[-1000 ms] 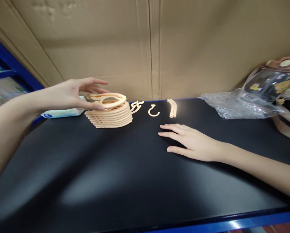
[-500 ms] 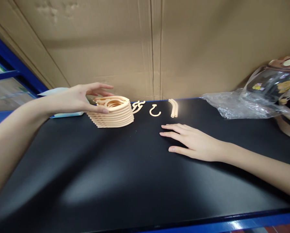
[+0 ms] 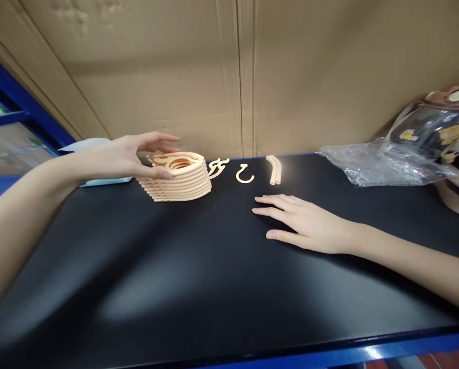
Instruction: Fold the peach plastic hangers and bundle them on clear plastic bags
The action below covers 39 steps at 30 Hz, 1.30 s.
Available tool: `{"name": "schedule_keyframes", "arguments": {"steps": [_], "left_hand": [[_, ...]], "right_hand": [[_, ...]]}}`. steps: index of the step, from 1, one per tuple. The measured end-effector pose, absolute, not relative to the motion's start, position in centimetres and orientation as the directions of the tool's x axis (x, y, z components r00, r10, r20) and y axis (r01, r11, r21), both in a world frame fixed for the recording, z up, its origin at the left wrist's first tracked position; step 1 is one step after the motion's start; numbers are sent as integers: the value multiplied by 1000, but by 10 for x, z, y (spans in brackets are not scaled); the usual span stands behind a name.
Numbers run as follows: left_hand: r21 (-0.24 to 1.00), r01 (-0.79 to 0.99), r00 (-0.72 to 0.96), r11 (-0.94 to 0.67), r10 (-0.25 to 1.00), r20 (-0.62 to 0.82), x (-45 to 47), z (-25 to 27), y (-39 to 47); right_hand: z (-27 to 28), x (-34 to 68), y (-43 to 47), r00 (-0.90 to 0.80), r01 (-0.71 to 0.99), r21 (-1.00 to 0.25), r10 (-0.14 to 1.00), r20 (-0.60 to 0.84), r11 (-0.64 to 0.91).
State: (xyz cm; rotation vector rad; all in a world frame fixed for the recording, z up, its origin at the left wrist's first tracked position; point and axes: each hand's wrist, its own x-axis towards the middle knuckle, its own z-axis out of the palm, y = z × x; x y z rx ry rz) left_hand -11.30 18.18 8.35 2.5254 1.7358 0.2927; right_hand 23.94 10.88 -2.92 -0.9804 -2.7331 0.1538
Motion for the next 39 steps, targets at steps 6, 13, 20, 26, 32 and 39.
{"name": "schedule_keyframes", "arguments": {"steps": [6,13,20,26,32,39], "left_hand": [[229,918,311,-324,946,91,-110,85,181],[176,920,337,-351,935,106,-110,84,181],[189,912,351,-365,931,104,-112,83,181],[169,902,384,-398,917,109,-117,79,186],[193,895,388,-402,915,107,-119,81,185],[198,859,405,-471,864,299,-98,85,166]], "right_hand": [[-29,239,108,-750,615,-164,636,180,771],[-28,239,108,-746,612,-186,639,187,769],[-28,239,107,-747,612,-182,638,187,770],[-25,238,107,-749,622,-169,644,156,765],[-27,239,107,-746,617,-171,640,182,768],[-26,238,106,-744,623,-182,648,162,761]]}}
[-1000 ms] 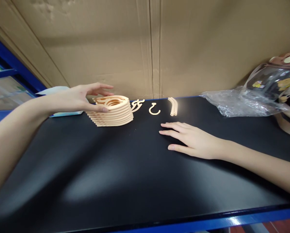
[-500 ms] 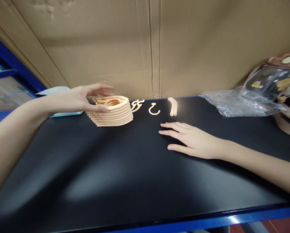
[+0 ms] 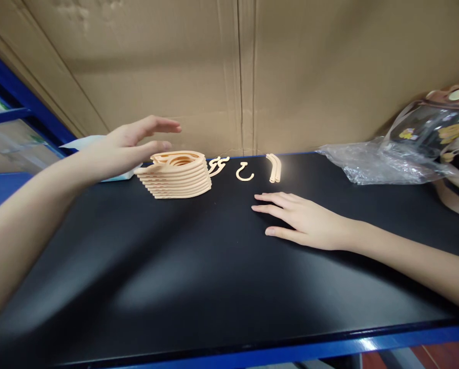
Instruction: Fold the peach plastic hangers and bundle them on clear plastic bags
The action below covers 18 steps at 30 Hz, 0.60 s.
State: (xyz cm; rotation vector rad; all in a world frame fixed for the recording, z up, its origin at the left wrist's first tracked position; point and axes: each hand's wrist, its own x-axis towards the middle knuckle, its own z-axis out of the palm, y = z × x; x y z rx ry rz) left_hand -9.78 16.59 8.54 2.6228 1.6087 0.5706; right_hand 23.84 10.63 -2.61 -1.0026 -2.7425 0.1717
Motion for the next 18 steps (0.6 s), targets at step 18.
{"name": "schedule_keyframes", "arguments": {"steps": [18], "left_hand": [[-539,631,749,-558,618,237,29,-1,140]], "right_hand": [[-27,238,108,-760,607,-141,623,184,782]]}}
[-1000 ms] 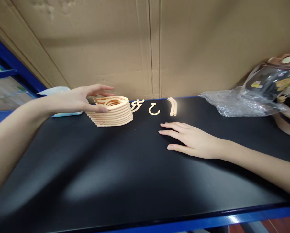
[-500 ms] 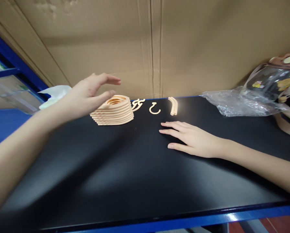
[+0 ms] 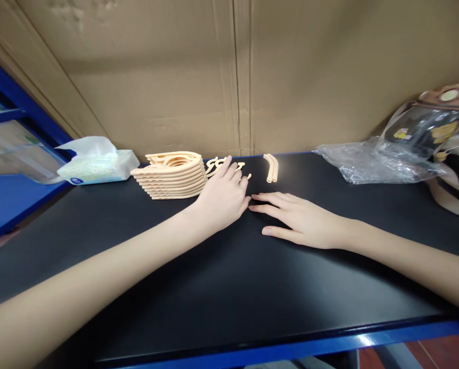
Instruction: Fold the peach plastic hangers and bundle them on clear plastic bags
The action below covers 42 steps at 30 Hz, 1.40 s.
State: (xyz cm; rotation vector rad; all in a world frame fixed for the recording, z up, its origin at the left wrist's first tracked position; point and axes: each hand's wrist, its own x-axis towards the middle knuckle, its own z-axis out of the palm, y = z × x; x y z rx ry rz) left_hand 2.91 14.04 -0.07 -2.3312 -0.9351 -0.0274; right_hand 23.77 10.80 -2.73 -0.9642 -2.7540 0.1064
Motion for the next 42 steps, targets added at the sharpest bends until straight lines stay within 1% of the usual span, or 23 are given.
{"name": "schedule_keyframes", "arguments": {"steps": [3,6,9,13,16,19,21,25,28,31,36,40,42], "left_hand": [[-453,708,680,-541,696,231,38,-10,149],[-358,786,589,-504,786,185,43,-15,153],[-326,836,515,-442,836,187,47,-16,156],[-287,909,366,-301,907,210,54,-17,164],[-241,944,276,-227,941,196,59,-18,173],[-188,967,207,-173,962,178,60,-17,181],[-156,978,163,-139,974,158,60,-15,184],[-126,987,113,-99,987,111,62,-13,186],[-133,982,148,-133,983,112,68,-14,181],[-152,965,237,-215,960,148,73,-17,171],[-178,906,414,-385,894,173,71,-20,147],[-186,852,518,-490,841,155,56,-20,126],[-170,818,573,-549,804,161,44,-20,117]], "right_hand": [[-26,238,109,-765,598,-141,614,192,789],[-25,238,109,-760,607,-132,621,192,784],[-26,238,107,-754,620,-118,631,181,776],[-26,238,107,-752,624,-126,636,173,771],[-24,238,110,-696,647,-175,668,262,743],[-23,241,120,-550,733,-215,748,371,645],[-24,244,128,-490,786,-203,789,370,583],[-30,249,142,-509,817,-136,811,288,560],[-33,249,145,-485,834,-129,824,292,536],[-29,249,143,-411,874,-121,848,334,471],[-17,252,137,-296,943,-41,886,357,331],[-13,255,135,-236,963,-31,891,387,268],[-15,256,136,-224,965,-38,896,384,258]]}}
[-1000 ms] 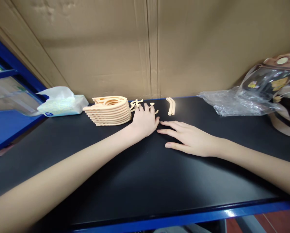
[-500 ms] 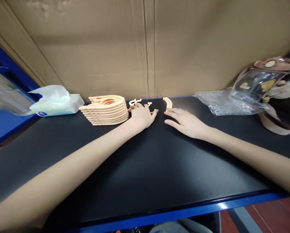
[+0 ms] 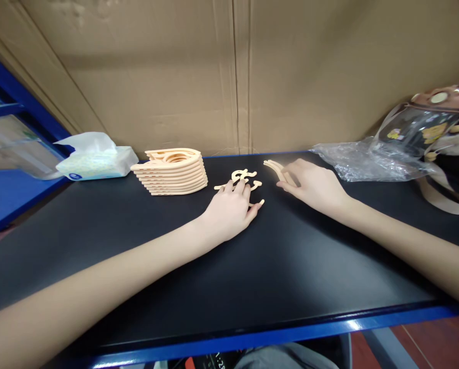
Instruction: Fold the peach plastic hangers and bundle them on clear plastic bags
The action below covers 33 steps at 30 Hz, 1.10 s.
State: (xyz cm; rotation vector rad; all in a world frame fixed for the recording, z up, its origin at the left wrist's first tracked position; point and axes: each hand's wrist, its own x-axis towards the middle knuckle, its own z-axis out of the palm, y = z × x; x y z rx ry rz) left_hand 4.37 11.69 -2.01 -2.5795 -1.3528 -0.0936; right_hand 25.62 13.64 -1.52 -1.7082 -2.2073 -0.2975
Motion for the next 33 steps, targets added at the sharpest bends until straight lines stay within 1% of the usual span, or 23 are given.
{"name": "schedule_keyframes", "arguments": {"steps": [3,5,10,12,14,17,18,20,22,25,28,33], "left_hand": [[-121,769,638,-628,743,203,23,-22,106],[-98,754,653,-650,722,229,10,-24,101],[-52,751,650,-658,723,235,-10,-21,91],[-22,757,640,-653,735,225,-12,-17,89],[24,758,634,-652,744,210,-13,-12,88],[82,755,624,-651,751,216,-16,-8,92],[75,756,621,-651,748,234,-17,-9,94],[20,768,611,-640,742,275,-21,-12,100],[-48,789,598,-612,748,289,-23,-15,107],[-98,818,571,-567,778,263,-24,-17,113],[-137,834,551,-534,798,244,-23,-14,114],[-216,830,555,-514,801,226,-22,-12,112]], "right_hand": [[-18,258,138,-233,960,-72,915,330,270],[-19,260,138,-265,948,-91,915,304,305],[-17,262,129,-355,902,-161,900,254,401],[-15,261,124,-399,888,-149,889,225,436],[-15,260,121,-452,871,-102,865,218,481],[-15,257,119,-532,827,-33,801,275,561],[-16,256,119,-569,800,-15,765,301,600],[-17,251,117,-654,722,8,679,335,692],[-19,246,113,-732,635,12,596,331,773],[-22,237,107,-803,543,11,515,300,840],[-23,233,104,-814,522,17,491,309,853],[-22,234,105,-792,554,47,510,336,831]]}}
